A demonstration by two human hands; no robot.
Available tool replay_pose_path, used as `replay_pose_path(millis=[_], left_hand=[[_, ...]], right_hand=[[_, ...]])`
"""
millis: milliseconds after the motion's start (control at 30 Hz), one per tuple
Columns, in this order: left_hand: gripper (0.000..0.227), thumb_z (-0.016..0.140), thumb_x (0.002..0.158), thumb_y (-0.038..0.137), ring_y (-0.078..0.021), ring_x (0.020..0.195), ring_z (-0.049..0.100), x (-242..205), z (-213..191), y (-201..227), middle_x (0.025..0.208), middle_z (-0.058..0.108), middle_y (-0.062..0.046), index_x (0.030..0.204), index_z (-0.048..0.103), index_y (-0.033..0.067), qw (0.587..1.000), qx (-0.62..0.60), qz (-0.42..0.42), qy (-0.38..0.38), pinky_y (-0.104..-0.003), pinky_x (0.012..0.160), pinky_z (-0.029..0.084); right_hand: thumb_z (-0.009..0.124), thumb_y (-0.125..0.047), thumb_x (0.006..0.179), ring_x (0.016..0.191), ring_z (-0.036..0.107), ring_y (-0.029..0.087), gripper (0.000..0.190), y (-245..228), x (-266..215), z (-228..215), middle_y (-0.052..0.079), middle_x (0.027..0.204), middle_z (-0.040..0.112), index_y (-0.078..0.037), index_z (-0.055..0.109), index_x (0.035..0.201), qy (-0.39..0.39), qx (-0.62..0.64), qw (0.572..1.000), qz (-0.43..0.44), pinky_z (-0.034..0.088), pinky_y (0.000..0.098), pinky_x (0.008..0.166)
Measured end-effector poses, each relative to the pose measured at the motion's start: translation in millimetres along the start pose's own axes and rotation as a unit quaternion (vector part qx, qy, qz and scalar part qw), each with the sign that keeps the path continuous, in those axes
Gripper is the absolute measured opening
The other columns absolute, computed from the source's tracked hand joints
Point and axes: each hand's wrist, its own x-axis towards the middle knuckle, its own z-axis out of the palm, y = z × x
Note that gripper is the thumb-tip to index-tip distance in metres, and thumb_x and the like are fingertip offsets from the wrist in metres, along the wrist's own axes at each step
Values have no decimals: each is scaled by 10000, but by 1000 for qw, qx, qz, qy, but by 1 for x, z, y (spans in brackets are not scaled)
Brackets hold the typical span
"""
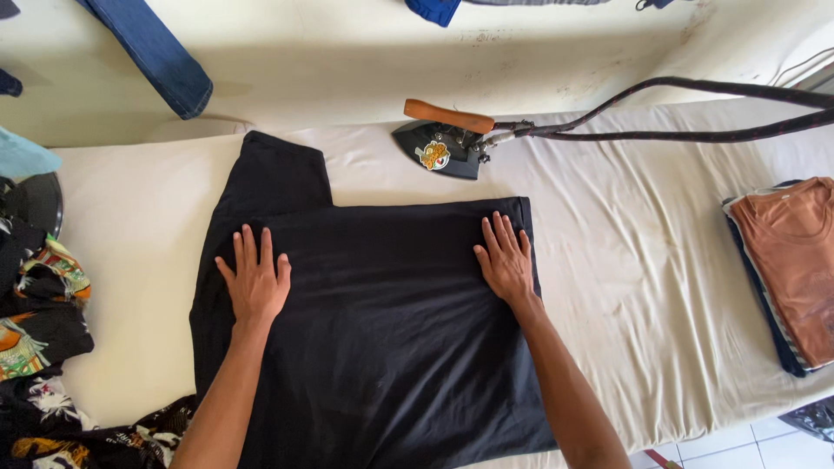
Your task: The person folds a black shirt on a bed and then uses a steam iron to press the garment.
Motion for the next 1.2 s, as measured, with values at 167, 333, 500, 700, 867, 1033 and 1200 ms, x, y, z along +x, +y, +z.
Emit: replay_pose_path(millis=[167, 333, 500, 700, 867, 1033, 1200], left_hand=[[625, 353, 1078, 491, -350, 1593, 277, 6, -7, -16, 1720, 317, -176, 1624, 426, 195, 999, 25, -12, -27, -731, 1186, 216], [652, 262, 1088, 565, -304, 1619, 197, 14, 5, -44, 1751, 233, -121, 1654, 343, 251, 995, 27, -55, -83, -680, 1227, 168], [615, 187, 1116, 575, -311, 1625, 128, 13, 8, -60, 1767, 158, -86, 1667, 282, 319, 989, 41, -107, -96, -711, 1225, 108], [631, 589, 912, 300, -402, 1496, 440, -47, -35, 62, 1594, 493, -250, 1497, 577, 65, 991, 35, 82, 103, -757, 1077, 319], [642, 529, 966, 398, -378, 1512, 424, -85, -24, 60, 1634, 459, -210, 1550, 529, 130, 998, 15, 58, 26, -736, 1133, 302], [593, 631, 893, 155, -435, 1505, 418, -87, -21, 113, 1623, 464, -242, 1481, 586, 92, 998, -16, 23, 53, -794, 1062, 303], [546, 658, 788, 84, -321, 1321, 564, -86, -18, 239, 1390, 595, -104, 1317, 654, 221, 956, -214, 176, 91, -528, 976, 455]], right_hand=[[373, -529, 1103, 1553, 299, 234, 589, 26, 22, -4, 42, 1692, 325, -224, 404, 1606, -26, 5, 999, 24, 245, 559, 1208], [297, -594, 1098, 1583, 219, 200, 637, 39, 34, -3, -12, 1721, 249, -258, 333, 1638, -93, 18, 993, 69, 189, 569, 1231], [253, -610, 1113, 1593, 179, 205, 650, 40, 29, -7, -3, 1729, 214, -244, 319, 1645, -117, 51, 987, 99, 136, 579, 1238], [448, -470, 1085, 1549, 312, 186, 573, -2, -33, -14, 34, 1685, 349, -208, 423, 1594, 33, 21, 999, -19, 206, 491, 1208], [501, -448, 1069, 1485, 399, 279, 572, 55, -88, -12, 119, 1631, 410, -195, 450, 1580, 48, 57, 996, 49, 327, 533, 1148], [645, -424, 966, 1117, 603, 278, 376, 93, -139, -24, 35, 1260, 601, -182, 694, 1249, 4, 9, 983, 185, 534, 484, 867], [800, -450, 809, 961, 653, 214, 247, 79, -168, -14, -70, 1016, 590, -287, 688, 956, -55, 167, 948, 265, 544, 366, 808]])
